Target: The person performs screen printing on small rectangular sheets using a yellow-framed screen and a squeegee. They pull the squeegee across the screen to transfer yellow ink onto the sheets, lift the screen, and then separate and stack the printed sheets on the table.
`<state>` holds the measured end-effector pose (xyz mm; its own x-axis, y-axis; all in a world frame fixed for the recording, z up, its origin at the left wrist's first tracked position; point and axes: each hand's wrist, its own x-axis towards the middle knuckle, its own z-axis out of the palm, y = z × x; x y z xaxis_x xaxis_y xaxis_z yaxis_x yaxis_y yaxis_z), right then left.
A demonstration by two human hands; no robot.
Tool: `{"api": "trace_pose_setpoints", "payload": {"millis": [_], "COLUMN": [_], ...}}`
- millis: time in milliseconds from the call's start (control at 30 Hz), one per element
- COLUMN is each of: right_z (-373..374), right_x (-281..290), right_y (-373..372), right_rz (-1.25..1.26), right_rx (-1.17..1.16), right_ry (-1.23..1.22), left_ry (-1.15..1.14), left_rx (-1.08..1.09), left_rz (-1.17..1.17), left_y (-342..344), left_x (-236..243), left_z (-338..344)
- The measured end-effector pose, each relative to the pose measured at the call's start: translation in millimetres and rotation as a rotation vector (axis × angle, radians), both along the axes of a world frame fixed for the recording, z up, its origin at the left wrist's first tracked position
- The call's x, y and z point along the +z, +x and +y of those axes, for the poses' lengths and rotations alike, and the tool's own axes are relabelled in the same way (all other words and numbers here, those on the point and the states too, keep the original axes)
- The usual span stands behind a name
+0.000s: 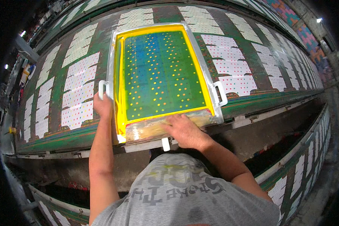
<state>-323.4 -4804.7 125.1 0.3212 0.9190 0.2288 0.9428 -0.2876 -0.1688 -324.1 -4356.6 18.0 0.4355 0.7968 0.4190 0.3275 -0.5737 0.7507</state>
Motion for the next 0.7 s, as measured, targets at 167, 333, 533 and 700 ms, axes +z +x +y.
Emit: {"api": "trace_pose_setpoints", "payload": {"millis": [167, 333, 533, 700], "right_z": [-53, -124, -162, -164], "right_x": [6, 8, -34, -75], "right_y": [25, 83, 143, 167], "right_rz": [0.336, 0.257, 0.400, 0.708], "right_rx": [0.069, -0.228, -0.723, -0.617], "right_ry": [0.080, 0.376, 0.510, 0.639], "left_ry": [-0.013, 0.032, -0.009, -0.061], "left_rx": [0.011, 0.036, 0.036, 0.039], "left_rz": [0.011, 0.063, 0.039, 0.058], "left_y": [-2, -3, -1, -2], "left_x": [-1, 4, 0, 6], "left_z": [9, 7, 11, 4]}}
